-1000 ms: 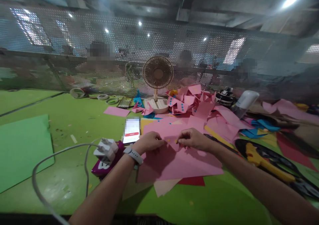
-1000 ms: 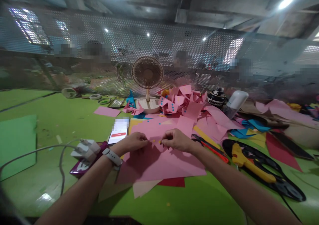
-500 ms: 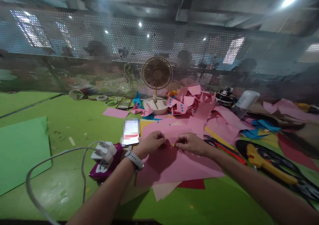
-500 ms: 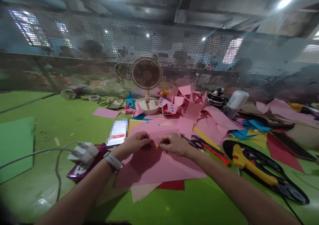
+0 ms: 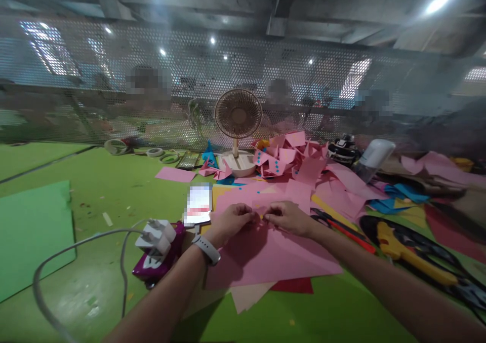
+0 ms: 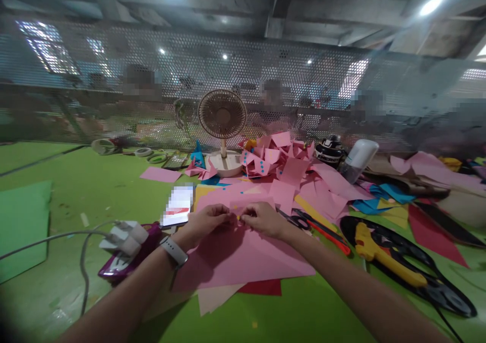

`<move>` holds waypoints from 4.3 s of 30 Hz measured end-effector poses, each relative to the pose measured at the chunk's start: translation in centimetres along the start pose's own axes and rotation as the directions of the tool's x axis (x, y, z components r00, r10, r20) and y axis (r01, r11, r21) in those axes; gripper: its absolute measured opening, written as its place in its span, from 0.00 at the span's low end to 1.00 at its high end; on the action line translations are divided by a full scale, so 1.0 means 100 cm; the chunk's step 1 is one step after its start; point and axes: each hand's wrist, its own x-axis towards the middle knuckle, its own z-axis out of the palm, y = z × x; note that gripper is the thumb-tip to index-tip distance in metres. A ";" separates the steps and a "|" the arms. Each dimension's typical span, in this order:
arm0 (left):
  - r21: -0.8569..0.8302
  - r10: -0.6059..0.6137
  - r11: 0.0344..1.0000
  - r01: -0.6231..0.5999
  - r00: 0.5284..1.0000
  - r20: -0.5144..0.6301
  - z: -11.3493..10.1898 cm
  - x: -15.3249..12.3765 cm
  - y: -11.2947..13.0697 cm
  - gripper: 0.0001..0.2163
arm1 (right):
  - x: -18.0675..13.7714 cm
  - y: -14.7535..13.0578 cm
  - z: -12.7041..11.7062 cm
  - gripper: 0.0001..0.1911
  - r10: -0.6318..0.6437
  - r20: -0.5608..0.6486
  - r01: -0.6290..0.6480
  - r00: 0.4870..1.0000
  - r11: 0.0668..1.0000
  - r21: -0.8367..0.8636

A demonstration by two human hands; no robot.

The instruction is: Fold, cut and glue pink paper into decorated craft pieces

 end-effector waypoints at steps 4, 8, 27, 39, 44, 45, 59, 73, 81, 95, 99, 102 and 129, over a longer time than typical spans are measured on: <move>-0.040 0.067 0.997 -0.067 0.998 -0.002 -0.001 0.006 -0.008 0.10 | 0.000 -0.003 0.001 0.10 0.011 -0.016 -0.011 1.000 1.000 -0.016; -0.028 0.066 0.997 -0.065 0.997 0.037 -0.002 0.006 -0.009 0.10 | 0.001 0.004 0.001 0.10 0.008 -0.033 -0.007 0.999 1.000 0.008; 0.092 0.188 0.977 -0.194 0.979 0.074 0.008 0.003 -0.006 0.13 | 0.000 0.000 -0.003 0.09 -0.095 -0.147 0.094 0.985 0.995 -0.010; 0.085 0.191 0.976 -0.200 0.976 0.104 0.014 0.001 -0.004 0.13 | -0.002 -0.002 -0.005 0.09 -0.123 -0.185 0.098 0.975 0.985 -0.139; 0.115 0.196 0.971 -0.208 0.975 0.107 0.014 -0.001 -0.005 0.12 | -0.003 -0.004 -0.005 0.09 -0.115 -0.191 0.083 0.975 0.982 -0.170; 0.122 0.196 0.971 -0.208 0.975 0.103 0.014 -0.001 -0.005 0.12 | -0.003 -0.004 -0.005 0.09 -0.108 -0.191 0.074 0.976 0.981 -0.177; 0.111 0.178 0.977 -0.183 0.982 0.054 0.017 0.001 -0.010 0.11 | -0.002 0.002 0.002 0.08 -0.127 -0.214 0.078 0.968 0.971 -0.225; 0.288 0.219 0.931 -0.223 0.975 0.048 0.015 0.002 -0.012 0.11 | -0.001 0.002 0.006 0.07 -0.147 -0.224 0.076 0.963 0.952 -0.296; 0.258 0.248 0.932 -0.254 0.967 0.056 0.015 0.000 -0.009 0.11 | -0.001 0.005 0.006 0.06 -0.086 -0.315 -0.037 0.945 0.931 -0.364; 0.027 0.216 0.976 -0.215 0.974 -0.074 0.009 -0.004 0.005 0.11 | -0.001 0.012 -0.010 0.26 0.286 0.017 -0.279 0.958 0.920 0.276; 0.023 0.216 0.976 -0.215 0.973 -0.084 0.010 -0.005 0.007 0.11 | -0.001 0.005 0.008 0.22 0.246 -0.051 -0.160 0.968 0.761 0.629; 0.028 0.234 0.972 -0.233 0.970 -0.071 0.010 -0.004 0.005 0.11 | -0.002 0.002 0.017 0.20 0.242 -0.099 -0.104 0.965 0.703 0.704; 0.203 0.267 0.947 -0.248 0.961 -0.075 0.012 -0.009 0.008 0.15 | -0.001 0.015 0.037 0.18 0.121 -0.231 0.053 0.965 0.776 0.629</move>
